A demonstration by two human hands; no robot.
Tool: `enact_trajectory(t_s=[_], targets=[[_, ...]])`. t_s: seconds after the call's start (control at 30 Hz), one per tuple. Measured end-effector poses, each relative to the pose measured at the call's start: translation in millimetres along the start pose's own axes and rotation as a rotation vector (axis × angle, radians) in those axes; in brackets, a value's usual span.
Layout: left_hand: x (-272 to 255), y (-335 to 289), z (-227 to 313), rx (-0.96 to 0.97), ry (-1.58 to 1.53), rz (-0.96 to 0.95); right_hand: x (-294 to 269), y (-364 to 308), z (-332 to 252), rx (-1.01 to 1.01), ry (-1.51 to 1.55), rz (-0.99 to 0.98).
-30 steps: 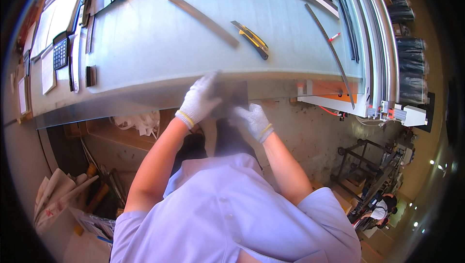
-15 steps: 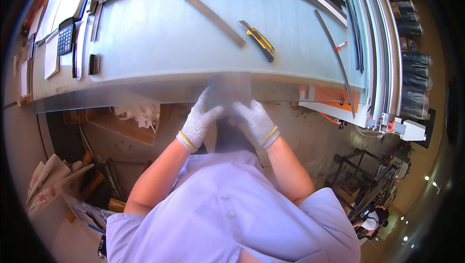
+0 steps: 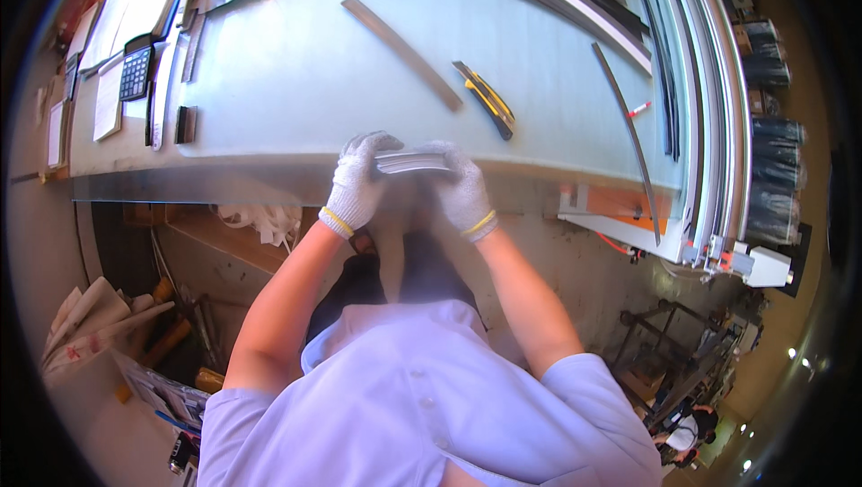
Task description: The person uses a marker and a ruler to measure a black metal strip on a workbench, then uses a utility knife to cut the strip along the measured line.
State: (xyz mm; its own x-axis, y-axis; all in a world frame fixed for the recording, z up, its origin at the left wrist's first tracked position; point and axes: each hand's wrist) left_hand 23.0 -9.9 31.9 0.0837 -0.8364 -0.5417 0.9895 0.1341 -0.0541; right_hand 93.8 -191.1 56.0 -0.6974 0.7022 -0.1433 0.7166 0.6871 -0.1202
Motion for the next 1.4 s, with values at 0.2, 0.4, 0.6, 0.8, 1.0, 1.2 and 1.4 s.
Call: enact_trajectory(t_s=[0.2, 0.4, 0.6, 0.8, 1.0, 1.2, 1.4], targets=[[18.0, 16.3, -21.6, 0.093, 0.153, 0.05, 26.3, 25.1, 29.8, -0.054, 0.041, 0.209], [8.9, 4.6, -13.4, -0.054, 0.079, 0.004, 9.2, 20.3, 59.5, 0.083, 0.046, 0.062], [-57.6, -68.6, -11.1, -0.331, -0.655, -0.087, 56.1, 18.0, -28.0, 0.249, 0.335, -0.193], [-66.4, -206.7, -59.7, -0.527, -0.894, 0.333, 185.0, 1.6, -14.4, 0.269, 0.169, -0.528], [-39.8, -353.4, -101.4, -0.748, -1.075, 0.915, 289.9, 6.9, 109.5, 0.633, 0.061, -0.655], [46.7, -486.2, -104.0, -0.83, -1.173, 1.408, 365.0, 40.9, 201.4, 1.093, -0.164, -0.495], [113.8, -542.6, -81.6, -0.863, -1.265, 1.538, 380.7, 46.8, 369.1, 0.655, -0.358, -0.657]])
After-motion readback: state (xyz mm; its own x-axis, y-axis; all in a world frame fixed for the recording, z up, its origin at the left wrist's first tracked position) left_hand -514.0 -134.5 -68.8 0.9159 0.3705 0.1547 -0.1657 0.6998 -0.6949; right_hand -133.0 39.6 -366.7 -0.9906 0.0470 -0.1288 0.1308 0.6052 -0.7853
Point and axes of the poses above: each hand's wrist, its own y-axis towards the middle knuckle, its own x-axis out of the palm, z = x × y, and after that the axes turned 9 degrees about -z, right-handed
